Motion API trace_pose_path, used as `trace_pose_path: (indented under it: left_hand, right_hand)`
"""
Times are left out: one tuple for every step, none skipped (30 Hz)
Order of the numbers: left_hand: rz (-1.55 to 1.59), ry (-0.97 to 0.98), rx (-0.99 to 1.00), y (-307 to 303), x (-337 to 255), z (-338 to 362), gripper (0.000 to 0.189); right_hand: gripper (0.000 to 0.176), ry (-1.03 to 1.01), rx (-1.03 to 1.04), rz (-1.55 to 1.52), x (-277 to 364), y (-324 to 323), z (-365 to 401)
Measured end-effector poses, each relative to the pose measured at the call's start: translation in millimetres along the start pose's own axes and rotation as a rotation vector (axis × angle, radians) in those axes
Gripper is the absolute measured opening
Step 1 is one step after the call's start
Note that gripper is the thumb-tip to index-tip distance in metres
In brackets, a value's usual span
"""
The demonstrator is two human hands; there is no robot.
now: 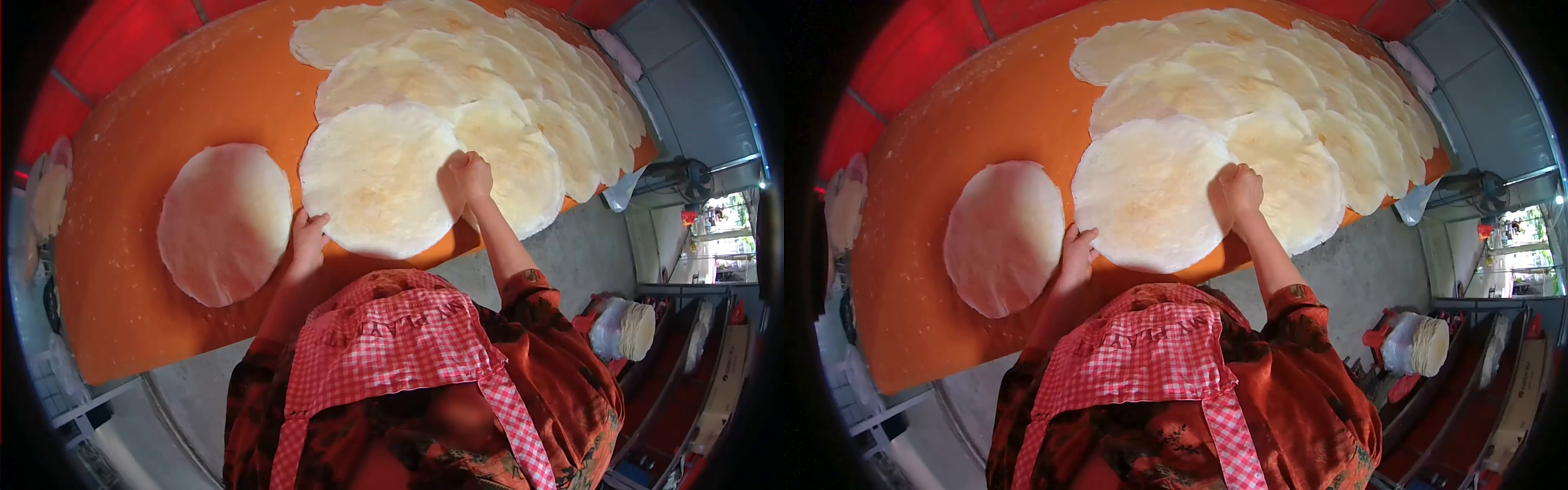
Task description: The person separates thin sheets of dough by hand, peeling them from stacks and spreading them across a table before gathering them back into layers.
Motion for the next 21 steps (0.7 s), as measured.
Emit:
trace_pose_path:
  left_hand:
    - [0.018, 0.001, 0.004, 0, 0, -1, 0.025]
    - [0.037, -0.001, 0.007, -2, 1, -1, 0.024]
    - [0.048, 0.01, 0.004, -2, 2, 0, 0.024]
    - [0.058, 0.02, 0.0, -3, 3, 0, 0.024]
    - [0.069, 0.029, -0.003, -3, 4, 0, 0.024]
    - [0.083, 0.035, -0.016, -2, 3, 1, 0.024]
    - [0.098, 0.041, -0.028, 0, 1, 3, 0.025]
    - [0.113, 0.047, -0.039, 2, -1, 3, 0.025]
    - [0.1, 0.039, -0.042, 0, 1, 2, 0.026]
    - [0.085, 0.032, -0.043, -2, 4, 0, 0.027]
    - [0.07, 0.024, -0.043, -3, 6, -2, 0.028]
    - [0.078, 0.023, -0.037, -3, 5, -2, 0.03]
    - [0.085, 0.022, -0.031, -2, 4, -2, 0.031]
    - [0.092, 0.02, -0.026, -1, 4, -1, 0.033]
    - [0.09, 0.011, -0.046, 2, -2, 2, 0.033]
    - [0.087, 0.002, -0.067, 6, -10, 6, 0.034]
    - [0.084, -0.007, -0.09, 9, -14, 8, 0.035]
    - [0.119, -0.017, -0.085, 8, -12, 6, 0.034]
    - [0.155, -0.027, -0.084, 6, -7, 2, 0.033]
    - [0.19, -0.037, -0.085, 3, -4, 1, 0.032]
    - [0.188, -0.03, -0.077, 2, -4, 3, 0.03]
  right_hand:
    - [0.036, 0.034, 0.009, -0.001, 3, 4, -4]
    - [0.036, 0.068, 0.066, -0.029, 2, 6, -7]
    - [0.037, 0.102, 0.126, -0.055, 9, -3, -4]
    - [0.037, 0.137, 0.187, -0.08, 13, -6, -2]
    - [0.038, 0.101, 0.093, -0.038, 11, -1, -5]
    - [0.039, 0.066, -0.002, 0.005, 5, 9, -9]
    - [0.04, 0.03, -0.099, 0.047, 3, 11, -13]
    - [0.038, 0.044, -0.039, 0.024, -1, 15, -18]
    - [0.037, 0.06, 0.022, 0.001, -2, 15, -21]
    - [0.035, 0.078, 0.082, -0.023, -3, 16, -23]
    - [0.032, 0.098, 0.079, -0.078, -6, 18, -27]
    - [0.029, 0.118, 0.075, -0.134, -9, 24, -32]
    - [0.027, 0.138, 0.072, -0.19, -13, 29, -37]
    - [0.025, 0.125, 0.122, -0.238, -17, 34, -43]
    - [0.024, 0.112, 0.173, -0.286, -21, 36, -47]
    - [0.024, 0.099, 0.225, -0.334, -25, 37, -51]
    - [0.023, 0.095, 0.217, -0.352, -30, 39, -54]
    - [0.022, 0.089, 0.212, -0.371, -29, 37, -53]
    - [0.021, 0.082, 0.208, -0.39, -28, 35, -53]
    - [0.021, 0.099, 0.213, -0.367, -27, 33, -52]
    - [0.022, 0.115, 0.217, -0.344, -26, 31, -51]
Point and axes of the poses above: each hand's wrist, its own z-axis away from the middle knuckle, its own y-axis out of the palm, x = y × z, the point moved 2 cm from there along -z, towards the middle knuckle, and after that the axes turned 10 degrees about y, right-handed, at the moved point
